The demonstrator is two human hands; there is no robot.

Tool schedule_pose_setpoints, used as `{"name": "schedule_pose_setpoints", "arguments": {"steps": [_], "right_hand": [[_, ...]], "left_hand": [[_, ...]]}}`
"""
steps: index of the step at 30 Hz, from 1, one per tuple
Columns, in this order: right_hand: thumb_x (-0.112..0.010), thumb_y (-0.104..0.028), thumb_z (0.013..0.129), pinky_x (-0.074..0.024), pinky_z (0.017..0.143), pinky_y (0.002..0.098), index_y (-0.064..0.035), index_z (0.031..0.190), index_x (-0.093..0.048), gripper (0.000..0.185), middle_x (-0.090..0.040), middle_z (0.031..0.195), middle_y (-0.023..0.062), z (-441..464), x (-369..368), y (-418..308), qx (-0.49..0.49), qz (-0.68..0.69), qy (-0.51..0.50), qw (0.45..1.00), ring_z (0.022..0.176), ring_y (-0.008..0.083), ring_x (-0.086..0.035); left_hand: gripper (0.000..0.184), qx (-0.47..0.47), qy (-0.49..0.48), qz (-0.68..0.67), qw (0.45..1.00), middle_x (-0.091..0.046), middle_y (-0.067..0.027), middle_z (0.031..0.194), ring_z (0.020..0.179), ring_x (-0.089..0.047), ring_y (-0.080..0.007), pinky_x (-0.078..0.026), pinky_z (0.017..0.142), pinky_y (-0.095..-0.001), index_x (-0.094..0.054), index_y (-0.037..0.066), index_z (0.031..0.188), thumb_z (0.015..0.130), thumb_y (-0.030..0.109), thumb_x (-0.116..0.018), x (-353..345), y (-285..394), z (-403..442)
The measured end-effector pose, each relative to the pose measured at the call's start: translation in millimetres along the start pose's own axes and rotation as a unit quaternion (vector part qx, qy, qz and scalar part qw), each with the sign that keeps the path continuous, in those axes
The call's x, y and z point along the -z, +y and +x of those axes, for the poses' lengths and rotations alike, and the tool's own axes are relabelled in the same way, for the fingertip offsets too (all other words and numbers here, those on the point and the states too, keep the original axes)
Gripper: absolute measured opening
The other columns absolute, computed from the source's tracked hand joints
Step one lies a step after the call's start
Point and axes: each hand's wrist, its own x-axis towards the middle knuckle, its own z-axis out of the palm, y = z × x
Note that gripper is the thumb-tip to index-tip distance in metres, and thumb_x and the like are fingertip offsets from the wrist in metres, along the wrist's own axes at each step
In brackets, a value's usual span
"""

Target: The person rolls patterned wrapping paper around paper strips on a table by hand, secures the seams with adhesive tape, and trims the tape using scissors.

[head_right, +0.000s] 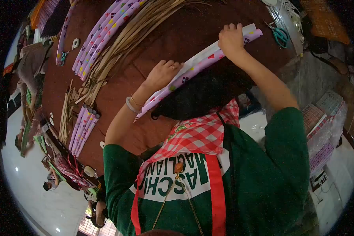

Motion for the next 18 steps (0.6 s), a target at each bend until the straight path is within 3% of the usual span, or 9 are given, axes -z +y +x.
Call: {"name": "schedule_pose_setpoints", "arguments": {"steps": [3, 5, 8, 12, 14, 16, 18], "right_hand": [[-0.066, -0.027, 0.063, -0.0351, 0.084, 0.0385, -0.0075, 0.075, -0.067, 0.023, -0.059, 0.082, 0.0050, -1, -1, -1, -0.006, 0.009, -0.004, 1.000, 0.085, 0.0195, -0.053], [-0.058, -0.017, 0.070, -0.0325, 0.086, 0.0424, -0.0072, 0.076, -0.068, 0.015, -0.059, 0.081, 0.0060, -2, -1, -1, 0.002, 0.019, 0.003, 1.000, 0.084, 0.0220, -0.052], [-0.059, -0.016, 0.069, -0.0326, 0.086, 0.0421, -0.0075, 0.075, -0.068, 0.013, -0.058, 0.081, 0.0056, -2, -2, 0, 0.001, 0.042, 0.001, 0.999, 0.084, 0.0214, -0.052], [-0.059, -0.016, 0.070, -0.0322, 0.085, 0.0414, -0.0088, 0.075, -0.068, 0.012, -0.058, 0.081, 0.0052, 0, -4, -1, 0.000, 0.030, -0.022, 0.999, 0.084, 0.0210, -0.052], [-0.064, -0.028, 0.066, -0.0355, 0.081, 0.0365, -0.0070, 0.078, -0.067, 0.024, -0.059, 0.084, 0.0040, 0, 1, -1, -0.003, 0.008, -0.039, 0.999, 0.085, 0.0181, -0.054], [-0.064, -0.028, 0.067, -0.0355, 0.081, 0.0365, -0.0071, 0.078, -0.067, 0.024, -0.059, 0.083, 0.0040, 1, -3, -2, -0.003, 0.003, -0.028, 1.000, 0.085, 0.0181, -0.054], [-0.064, -0.027, 0.067, -0.0355, 0.081, 0.0364, -0.0071, 0.078, -0.067, 0.023, -0.059, 0.083, 0.0040, 0, -5, -2, -0.003, -0.004, -0.016, 1.000, 0.085, 0.0181, -0.054]], "left_hand": [[0.039, -0.006, -0.019, -0.005, 1.000, -0.053, -0.0027, 0.097, 0.088, -0.049, -0.0148, -0.039, 0.072, -0.0272, -0.050, 0.005, 0.118, 0.080, 0.013, -0.046, 0, -2, 14], [0.039, -0.019, -0.016, 0.014, 1.000, -0.054, -0.0023, 0.096, 0.088, -0.049, -0.0144, -0.039, 0.072, -0.0268, -0.050, 0.005, 0.118, 0.080, 0.013, -0.046, 2, -2, 21], [0.039, -0.043, -0.024, 0.044, 0.998, -0.055, -0.0012, 0.094, 0.086, -0.049, -0.0136, -0.038, 0.072, -0.0261, -0.050, 0.004, 0.118, 0.080, 0.013, -0.046, 4, -3, 34], [0.040, -0.080, -0.006, 0.094, 0.992, -0.056, -0.0002, 0.091, 0.085, -0.048, -0.0128, -0.038, 0.071, -0.0253, -0.048, 0.002, 0.119, 0.081, 0.014, -0.046, 4, -2, 37], [0.040, -0.079, -0.025, 0.097, 0.992, -0.056, -0.0005, 0.093, 0.085, -0.048, -0.0127, -0.038, 0.070, -0.0252, -0.048, 0.002, 0.119, 0.081, 0.014, -0.047, 3, 0, 40], [0.041, -0.076, -0.045, 0.101, 0.991, -0.056, -0.0007, 0.094, 0.085, -0.048, -0.0127, -0.038, 0.070, -0.0251, -0.048, 0.001, 0.119, 0.080, 0.014, -0.047, 2, 1, 42], [0.041, -0.081, -0.003, 0.093, 0.992, -0.054, -0.0012, 0.095, 0.085, -0.048, -0.0127, -0.038, 0.070, -0.0253, -0.048, 0.002, 0.119, 0.080, 0.014, -0.048, 2, 1, 44]]}}
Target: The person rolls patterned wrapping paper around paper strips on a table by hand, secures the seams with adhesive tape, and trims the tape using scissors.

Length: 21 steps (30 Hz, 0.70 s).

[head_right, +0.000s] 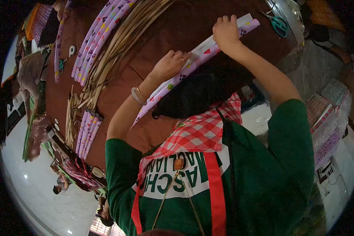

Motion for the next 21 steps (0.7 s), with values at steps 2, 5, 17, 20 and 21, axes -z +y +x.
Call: {"name": "schedule_pose_setpoints", "arguments": {"steps": [2, 5, 17, 20, 21], "right_hand": [[-0.064, -0.027, 0.067, -0.0354, 0.080, 0.0364, -0.0073, 0.077, -0.067, 0.022, -0.059, 0.082, 0.0041, 0, -1, 0, 0.000, 0.001, 0.015, 1.000, 0.085, 0.0183, -0.054], [-0.056, -0.016, 0.072, -0.0326, 0.083, 0.0403, -0.0091, 0.077, -0.069, 0.016, -0.059, 0.083, 0.0053, 0, 1, 0, 0.004, 0.027, 0.005, 1.000, 0.084, 0.0211, -0.052], [-0.064, -0.026, 0.067, -0.0342, 0.087, 0.0392, -0.0071, 0.079, -0.066, 0.023, -0.058, 0.085, 0.0047, 0, 0, -1, -0.012, 0.011, -0.018, 1.000, 0.089, 0.0192, -0.052], [-0.064, -0.027, 0.067, -0.0338, 0.088, 0.0392, -0.0068, 0.081, -0.066, 0.024, -0.058, 0.087, 0.0045, 0, 0, -1, -0.016, 0.017, -0.026, 0.999, 0.090, 0.0192, -0.052], [-0.064, -0.027, 0.067, -0.0338, 0.088, 0.0392, -0.0068, 0.081, -0.066, 0.024, -0.058, 0.087, 0.0045, 0, 2, -1, -0.019, 0.015, -0.022, 0.999, 0.090, 0.0192, -0.052]], "left_hand": [[0.041, 0.006, -0.001, 0.001, 1.000, -0.053, -0.0013, 0.095, 0.084, -0.048, -0.0128, -0.038, 0.069, -0.0253, -0.048, 0.002, 0.118, 0.080, 0.014, -0.048, -1, 0, 5], [0.040, 0.006, 0.012, 0.012, 1.000, -0.053, -0.0015, 0.093, 0.084, -0.048, -0.0131, -0.038, 0.069, -0.0254, -0.048, 0.002, 0.118, 0.080, 0.014, -0.048, -2, 0, 13], [0.023, 0.041, 0.053, -0.025, 0.997, -0.055, 0.0003, 0.087, 0.083, -0.051, -0.0134, -0.039, 0.068, -0.0263, -0.058, 0.007, 0.099, 0.079, 0.015, -0.050, -7, -4, 51], [0.021, 0.071, 0.058, -0.051, 0.994, -0.055, 0.0000, 0.087, 0.082, -0.051, -0.0140, -0.039, 0.067, -0.0268, -0.060, 0.007, 0.096, 0.078, 0.014, -0.051, -10, -3, 63], [0.022, 0.090, 0.064, -0.059, 0.992, -0.055, 0.0016, 0.085, 0.079, -0.051, -0.0128, -0.038, 0.066, -0.0256, -0.059, 0.007, 0.096, 0.077, 0.015, -0.051, -12, -4, 68]]}}
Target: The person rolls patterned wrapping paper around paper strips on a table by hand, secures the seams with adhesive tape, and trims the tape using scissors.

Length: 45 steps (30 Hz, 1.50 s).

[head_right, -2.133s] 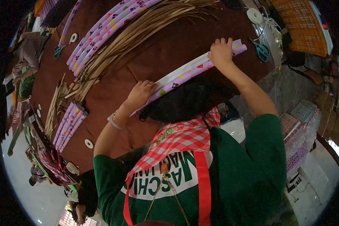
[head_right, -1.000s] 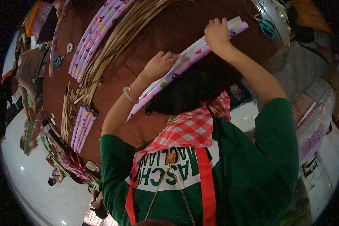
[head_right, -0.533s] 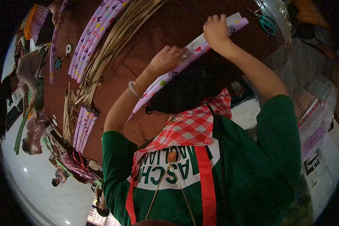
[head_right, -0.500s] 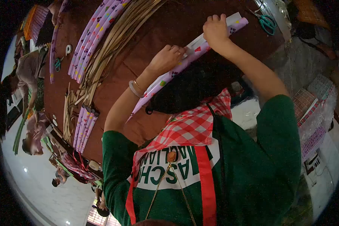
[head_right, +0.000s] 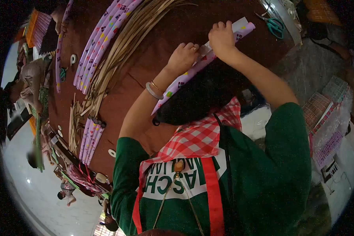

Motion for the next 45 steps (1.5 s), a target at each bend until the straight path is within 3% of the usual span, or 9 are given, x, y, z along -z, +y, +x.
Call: {"name": "schedule_pose_setpoints", "arguments": {"steps": [10, 14, 16, 18, 24, 27, 33, 40, 45], "right_hand": [[-0.066, -0.027, 0.062, -0.0359, 0.078, 0.0375, -0.0075, 0.077, -0.067, 0.024, -0.059, 0.083, 0.0052, 0, -5, 1, 0.007, 0.026, 0.044, 0.999, 0.086, 0.0202, -0.052], [-0.059, -0.018, 0.072, -0.0343, 0.081, 0.0426, -0.0074, 0.082, -0.068, 0.017, -0.060, 0.087, 0.0074, 1, 8, 1, 0.015, 0.037, -0.010, 0.999, 0.089, 0.0242, -0.052], [-0.059, -0.018, 0.072, -0.0349, 0.081, 0.0421, -0.0070, 0.081, -0.068, 0.017, -0.060, 0.087, 0.0077, 1, 8, 2, 0.019, 0.036, 0.003, 0.999, 0.089, 0.0246, -0.052], [-0.059, -0.018, 0.072, -0.0355, 0.080, 0.0417, -0.0066, 0.081, -0.068, 0.017, -0.060, 0.088, 0.0080, 1, 6, 1, 0.026, 0.038, 0.016, 0.999, 0.089, 0.0249, -0.053], [-0.060, -0.024, 0.072, -0.0383, 0.080, 0.0410, -0.0039, 0.087, -0.067, 0.026, -0.060, 0.095, 0.0113, 5, 4, 3, 0.015, 0.031, -0.003, 0.999, 0.094, 0.0270, -0.052], [-0.062, -0.029, 0.071, -0.0390, 0.080, 0.0408, -0.0064, 0.089, -0.067, 0.029, -0.061, 0.097, 0.0091, 3, 9, 3, 0.010, 0.030, -0.007, 0.999, 0.096, 0.0260, -0.052], [-0.063, -0.033, 0.071, -0.0402, 0.079, 0.0408, -0.0078, 0.088, -0.067, 0.031, -0.061, 0.097, 0.0085, 0, 12, 1, 0.011, 0.010, -0.016, 1.000, 0.096, 0.0258, -0.053], [-0.064, -0.032, 0.071, -0.0401, 0.079, 0.0406, -0.0076, 0.088, -0.067, 0.030, -0.060, 0.096, 0.0095, 7, 9, 5, 0.043, 0.029, -0.024, 0.998, 0.095, 0.0267, -0.052], [-0.066, -0.030, 0.065, -0.0416, 0.074, 0.0369, -0.0095, 0.082, -0.068, 0.027, -0.062, 0.090, 0.0060, 7, -4, 5, 0.052, 0.028, 0.026, 0.998, 0.089, 0.0224, -0.055]], "left_hand": [[0.015, 0.094, 0.036, -0.026, 0.995, -0.056, -0.0019, 0.093, 0.087, -0.050, -0.0170, -0.040, 0.070, -0.0294, -0.065, 0.013, 0.084, 0.074, 0.015, -0.053, 14, 12, -4], [0.019, 0.134, -0.011, -0.080, 0.988, -0.056, -0.0033, 0.096, 0.090, -0.051, -0.0194, -0.041, 0.073, -0.0323, -0.065, 0.014, 0.088, 0.074, 0.013, -0.052, 39, 4, -84], [0.026, 0.217, 0.042, -0.055, 0.974, -0.055, -0.0045, 0.095, 0.092, -0.051, -0.0214, -0.041, 0.075, -0.0340, -0.065, 0.014, 0.096, 0.073, 0.012, -0.052, 44, 9, -144], [0.031, 0.347, 0.035, -0.009, 0.937, -0.056, -0.0077, 0.098, 0.090, -0.052, -0.0249, -0.043, 0.075, -0.0370, -0.063, 0.011, 0.101, 0.074, 0.007, -0.051, 57, 19, -205], [0.027, 0.590, 0.212, -0.021, 0.779, -0.058, -0.0142, 0.093, 0.085, -0.054, -0.0297, -0.044, 0.074, -0.0380, -0.063, 0.006, 0.104, 0.079, 0.003, -0.053, 60, 87, -323], [0.028, 0.683, 0.333, -0.004, 0.650, -0.058, -0.0146, 0.090, 0.083, -0.055, -0.0313, -0.044, 0.073, -0.0387, -0.062, 0.004, 0.104, 0.077, 0.001, -0.055, 50, 127, -322], [0.025, 0.625, 0.374, -0.053, 0.683, -0.059, -0.0147, 0.088, 0.082, -0.055, -0.0314, -0.044, 0.073, -0.0395, -0.063, 0.005, 0.100, 0.076, 0.003, -0.059, 44, 158, -251], [0.012, 0.569, 0.325, -0.073, 0.751, -0.061, -0.0091, 0.078, 0.077, -0.056, -0.0291, -0.044, 0.067, -0.0393, -0.065, 0.007, 0.083, 0.071, 0.010, -0.064, 56, 113, -164], [0.011, 0.548, 0.201, -0.165, 0.795, -0.062, -0.0123, 0.077, 0.076, -0.058, -0.0305, -0.047, 0.067, -0.0403, -0.064, 0.004, 0.080, 0.072, 0.011, -0.063, 41, 84, -101]]}}
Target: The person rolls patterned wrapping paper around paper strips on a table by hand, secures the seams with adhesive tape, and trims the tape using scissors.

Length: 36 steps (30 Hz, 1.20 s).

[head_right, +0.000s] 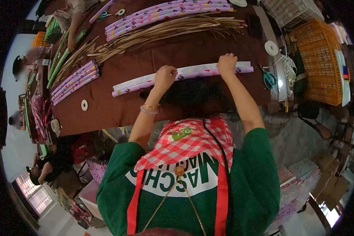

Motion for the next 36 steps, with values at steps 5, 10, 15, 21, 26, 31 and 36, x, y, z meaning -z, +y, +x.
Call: {"name": "schedule_pose_setpoints", "arguments": {"steps": [5, 10, 15, 21, 26, 31, 36], "right_hand": [[-0.064, -0.027, 0.067, -0.0405, 0.073, 0.0358, -0.0104, 0.080, -0.068, 0.021, -0.062, 0.087, 0.0045, -1, 0, -5, 0.003, -0.015, -0.004, 1.000, 0.088, 0.0211, -0.055], [-0.059, -0.018, 0.073, -0.0400, 0.074, 0.0389, -0.0083, 0.082, -0.068, 0.017, -0.061, 0.089, 0.0072, 5, 2, -5, 0.026, -0.020, -0.034, 0.999, 0.089, 0.0241, -0.053], [-0.058, -0.020, 0.071, -0.0403, 0.071, 0.0353, -0.0087, 0.078, -0.067, 0.017, -0.061, 0.083, 0.0054, 0, -2, -1, 0.056, -0.018, 0.007, 0.998, 0.085, 0.0215, -0.054], [-0.063, -0.025, 0.069, -0.0399, 0.073, 0.0362, -0.0074, 0.078, -0.067, 0.020, -0.061, 0.082, 0.0053, 4, -3, 6, 0.087, -0.017, -0.023, 0.996, 0.084, 0.0207, -0.055], [-0.073, -0.043, 0.059, -0.0394, 0.076, 0.0384, -0.0092, 0.079, -0.067, 0.039, -0.061, 0.081, 0.0045, 12, 15, 30, 0.154, 0.014, -0.087, 0.984, 0.084, 0.0201, -0.056], [-0.073, -0.041, 0.061, -0.0391, 0.076, 0.0383, -0.0081, 0.079, -0.064, 0.038, -0.060, 0.082, 0.0053, 14, 18, 47, 0.208, 0.076, -0.097, 0.970, 0.082, 0.0201, -0.057], [-0.072, -0.032, 0.065, -0.0407, 0.074, 0.0376, -0.0074, 0.082, -0.061, 0.032, -0.059, 0.083, 0.0057, 14, 13, 73, 0.248, 0.186, -0.075, 0.948, 0.082, 0.0233, -0.057]], "left_hand": [[0.018, 0.030, -0.077, 0.049, 0.995, -0.062, -0.0161, 0.075, 0.070, -0.061, -0.0344, -0.050, 0.060, -0.0435, -0.061, 0.005, 0.074, 0.075, 0.023, -0.061, -73, 48, 50], [0.032, 0.101, -0.145, 0.076, 0.981, -0.064, -0.0161, 0.076, 0.073, -0.063, -0.0323, -0.051, 0.065, -0.0415, -0.060, 0.005, 0.079, 0.071, 0.035, -0.068, -106, 87, 74], [0.032, 0.205, -0.158, 0.079, 0.963, -0.064, -0.0154, 0.077, 0.075, -0.063, -0.0328, -0.050, 0.065, -0.0417, -0.064, 0.007, 0.072, 0.069, 0.038, -0.070, -118, 80, 77], [0.030, 0.234, -0.140, 0.073, 0.959, -0.064, -0.0148, 0.077, 0.074, -0.063, -0.0320, -0.051, 0.065, -0.0406, -0.062, 0.005, 0.075, 0.064, 0.032, -0.072, -115, 89, 72], [0.028, 0.257, -0.160, 0.031, 0.953, -0.064, -0.0126, 0.076, 0.072, -0.063, -0.0315, -0.051, 0.062, -0.0401, -0.061, 0.006, 0.075, 0.065, 0.030, -0.072, -111, 90, 71], [0.012, 0.125, -0.090, 0.007, 0.988, -0.061, -0.0110, 0.073, 0.075, -0.058, -0.0301, -0.047, 0.061, -0.0423, -0.057, 0.007, 0.071, 0.069, 0.017, -0.065, -114, 89, 68], [0.008, -0.052, -0.088, -0.022, 0.995, -0.059, -0.0063, 0.079, 0.080, -0.054, -0.0271, -0.045, 0.067, -0.0369, -0.059, 0.010, 0.073, 0.066, 0.006, -0.061, -113, 74, 75]]}}
